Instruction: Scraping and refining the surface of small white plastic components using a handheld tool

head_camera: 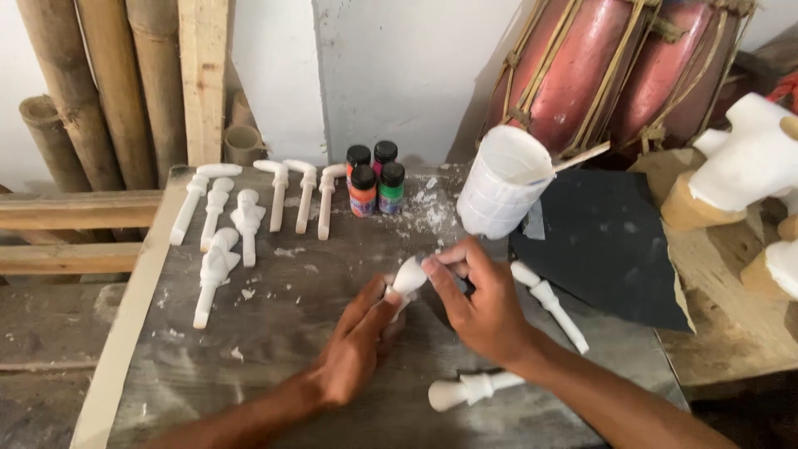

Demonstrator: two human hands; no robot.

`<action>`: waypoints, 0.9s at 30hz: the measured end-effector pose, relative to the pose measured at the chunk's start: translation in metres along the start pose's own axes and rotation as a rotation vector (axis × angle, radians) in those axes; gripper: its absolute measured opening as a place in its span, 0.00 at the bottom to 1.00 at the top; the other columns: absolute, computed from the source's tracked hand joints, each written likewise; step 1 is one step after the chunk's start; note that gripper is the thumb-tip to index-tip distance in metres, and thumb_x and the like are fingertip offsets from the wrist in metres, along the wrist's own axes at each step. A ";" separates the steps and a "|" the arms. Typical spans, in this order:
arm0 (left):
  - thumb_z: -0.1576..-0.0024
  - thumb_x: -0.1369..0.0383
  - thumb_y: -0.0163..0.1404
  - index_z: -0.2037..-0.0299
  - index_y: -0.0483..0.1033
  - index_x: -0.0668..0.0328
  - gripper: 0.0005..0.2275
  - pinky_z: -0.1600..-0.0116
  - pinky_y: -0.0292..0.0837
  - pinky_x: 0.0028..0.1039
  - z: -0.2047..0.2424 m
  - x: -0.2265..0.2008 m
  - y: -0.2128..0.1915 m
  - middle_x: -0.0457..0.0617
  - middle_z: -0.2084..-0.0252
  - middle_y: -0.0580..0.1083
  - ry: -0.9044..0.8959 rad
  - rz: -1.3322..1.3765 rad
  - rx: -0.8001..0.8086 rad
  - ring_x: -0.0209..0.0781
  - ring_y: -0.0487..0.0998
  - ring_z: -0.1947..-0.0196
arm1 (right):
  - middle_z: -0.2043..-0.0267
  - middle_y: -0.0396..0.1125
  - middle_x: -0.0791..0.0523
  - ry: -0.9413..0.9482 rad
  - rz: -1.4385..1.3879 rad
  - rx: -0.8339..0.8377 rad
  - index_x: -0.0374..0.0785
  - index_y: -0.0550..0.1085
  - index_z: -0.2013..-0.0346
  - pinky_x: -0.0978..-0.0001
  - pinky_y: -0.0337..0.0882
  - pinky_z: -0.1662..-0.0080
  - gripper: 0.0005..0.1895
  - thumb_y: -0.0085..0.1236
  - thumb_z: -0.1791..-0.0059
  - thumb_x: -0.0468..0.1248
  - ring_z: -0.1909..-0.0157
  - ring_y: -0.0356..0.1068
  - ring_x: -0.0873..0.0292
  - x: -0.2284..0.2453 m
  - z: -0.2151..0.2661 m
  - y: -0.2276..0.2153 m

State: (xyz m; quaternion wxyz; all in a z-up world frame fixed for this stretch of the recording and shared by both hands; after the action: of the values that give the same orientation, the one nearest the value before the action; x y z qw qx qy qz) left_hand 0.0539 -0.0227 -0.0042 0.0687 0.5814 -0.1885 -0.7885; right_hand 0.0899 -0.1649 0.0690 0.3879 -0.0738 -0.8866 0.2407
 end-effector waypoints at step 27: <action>0.37 0.63 0.35 0.63 0.67 0.62 0.12 0.88 0.54 0.28 -0.030 -0.004 -0.003 0.47 0.86 0.57 0.273 -0.105 0.006 0.39 0.59 0.95 | 0.78 0.74 0.48 0.029 -0.163 0.028 0.32 0.70 0.60 0.68 0.66 0.67 0.09 0.54 0.43 0.37 0.76 0.63 0.64 -0.013 -0.008 0.017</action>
State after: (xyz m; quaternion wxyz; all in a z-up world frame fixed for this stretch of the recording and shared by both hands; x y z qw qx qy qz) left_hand 0.0838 -0.0254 -0.0093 0.0506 0.6926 -0.1492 -0.7040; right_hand 0.1039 -0.1513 0.0569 0.4199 0.0008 -0.8807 0.2194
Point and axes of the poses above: each hand's wrist, its own z-axis away from the middle knuckle, its own y-axis out of the palm, x = y × z, the point moved 6 cm from there along -z, towards the middle knuckle
